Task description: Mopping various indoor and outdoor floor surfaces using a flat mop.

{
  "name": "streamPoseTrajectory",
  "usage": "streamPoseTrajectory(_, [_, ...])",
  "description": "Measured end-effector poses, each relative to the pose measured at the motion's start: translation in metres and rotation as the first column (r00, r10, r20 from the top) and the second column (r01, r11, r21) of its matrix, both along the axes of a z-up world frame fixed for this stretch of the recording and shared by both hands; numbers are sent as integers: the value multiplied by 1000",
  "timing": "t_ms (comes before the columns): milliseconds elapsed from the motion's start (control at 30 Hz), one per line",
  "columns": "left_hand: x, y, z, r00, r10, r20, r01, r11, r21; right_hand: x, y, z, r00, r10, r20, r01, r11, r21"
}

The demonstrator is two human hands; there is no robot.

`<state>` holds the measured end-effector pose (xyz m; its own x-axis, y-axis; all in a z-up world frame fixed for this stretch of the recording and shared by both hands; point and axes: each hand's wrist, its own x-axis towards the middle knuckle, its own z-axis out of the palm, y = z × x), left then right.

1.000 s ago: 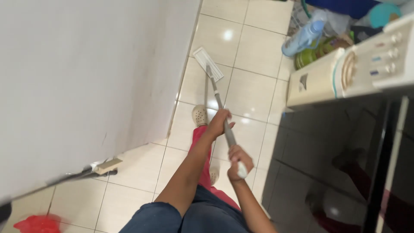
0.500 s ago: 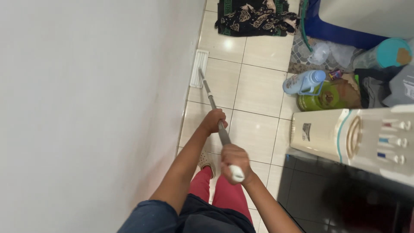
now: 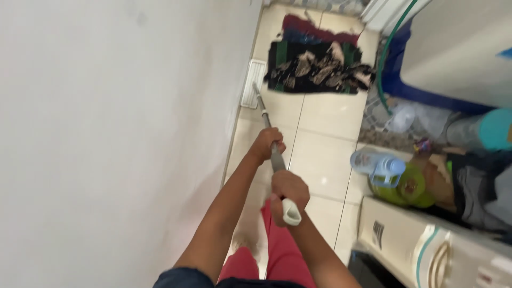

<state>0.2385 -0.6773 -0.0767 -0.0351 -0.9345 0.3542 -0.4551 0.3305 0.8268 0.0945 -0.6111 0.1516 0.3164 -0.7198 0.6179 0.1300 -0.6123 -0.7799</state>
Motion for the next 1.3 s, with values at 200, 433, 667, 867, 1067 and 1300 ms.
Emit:
streamPoseTrajectory(200, [14, -63, 9, 998, 7, -66, -5, 999, 34, 22, -70, 9, 1000, -1, 5, 1, 999, 51])
streamPoseTrajectory(433, [50, -121, 24, 998, -41, -41, 42, 999, 13, 56, -115, -13, 999, -28, 20, 29, 999, -41])
streamPoseTrajectory(667, [82, -194, -44, 989, -133, 66, 131, 991, 23, 77, -153, -81, 995, -21, -93, 21, 1000, 1])
streamPoseTrajectory(867, [84, -258, -57, 985, -153, 80, 153, 988, 13, 88, -220, -46, 973, -230, -1, 229, 970, 74])
streamPoseTrajectory(1067, [65, -263, -20, 981, -196, -6, 195, 977, -92, 73, -225, -1, 955, -227, -189, 280, 897, 341])
streamPoseTrajectory(1300, [85, -345, -41, 981, -191, 43, 194, 978, -71, 111, -305, 5, 932, -351, -86, 360, 881, 308])
